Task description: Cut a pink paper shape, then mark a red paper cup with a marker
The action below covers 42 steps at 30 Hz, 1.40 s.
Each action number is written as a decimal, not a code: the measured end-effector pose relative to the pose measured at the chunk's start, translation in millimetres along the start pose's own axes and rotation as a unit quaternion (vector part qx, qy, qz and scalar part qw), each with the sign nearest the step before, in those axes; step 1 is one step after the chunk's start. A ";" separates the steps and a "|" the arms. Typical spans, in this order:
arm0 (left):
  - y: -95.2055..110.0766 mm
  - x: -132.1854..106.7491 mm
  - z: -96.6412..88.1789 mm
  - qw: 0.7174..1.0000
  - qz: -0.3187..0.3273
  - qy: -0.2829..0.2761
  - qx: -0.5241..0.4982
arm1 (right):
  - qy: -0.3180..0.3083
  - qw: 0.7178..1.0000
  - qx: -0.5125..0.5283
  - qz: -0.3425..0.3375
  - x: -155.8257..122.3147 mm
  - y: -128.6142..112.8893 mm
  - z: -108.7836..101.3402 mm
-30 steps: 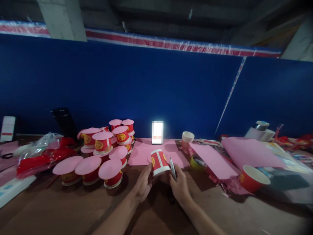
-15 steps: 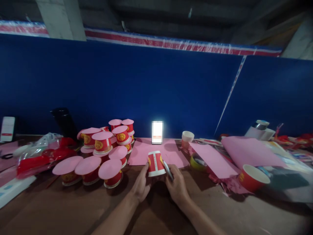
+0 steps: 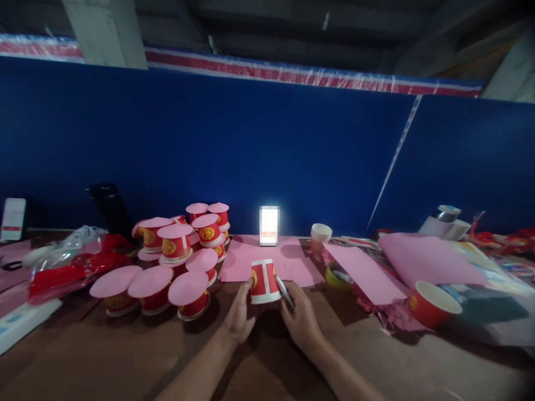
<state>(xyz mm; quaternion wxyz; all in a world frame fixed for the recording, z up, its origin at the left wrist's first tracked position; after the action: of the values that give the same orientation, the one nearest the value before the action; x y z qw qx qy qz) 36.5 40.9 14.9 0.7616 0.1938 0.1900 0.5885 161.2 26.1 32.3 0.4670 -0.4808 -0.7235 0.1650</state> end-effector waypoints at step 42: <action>1.2 15.4 -18.6 0.995 -0.005 0.099 0.025 | 0.068 0.994 0.082 -0.034 -14.9 -25.5 -24.8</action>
<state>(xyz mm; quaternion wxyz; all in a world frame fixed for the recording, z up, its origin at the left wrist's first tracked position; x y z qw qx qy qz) 29.5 57.4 -1.3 0.7366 0.1527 0.2803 0.5962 169.5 -4.1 54.8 0.5587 -0.4262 -0.6896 0.1750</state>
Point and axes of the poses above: each hand's wrist, its own x-axis towards the middle knuckle, its own z-axis out of the palm, y = z × x, the point moved 5 cm from there along x, towards the middle knuckle, and after that the axes turned 8 degrees about -x, right-handed, at the moved point
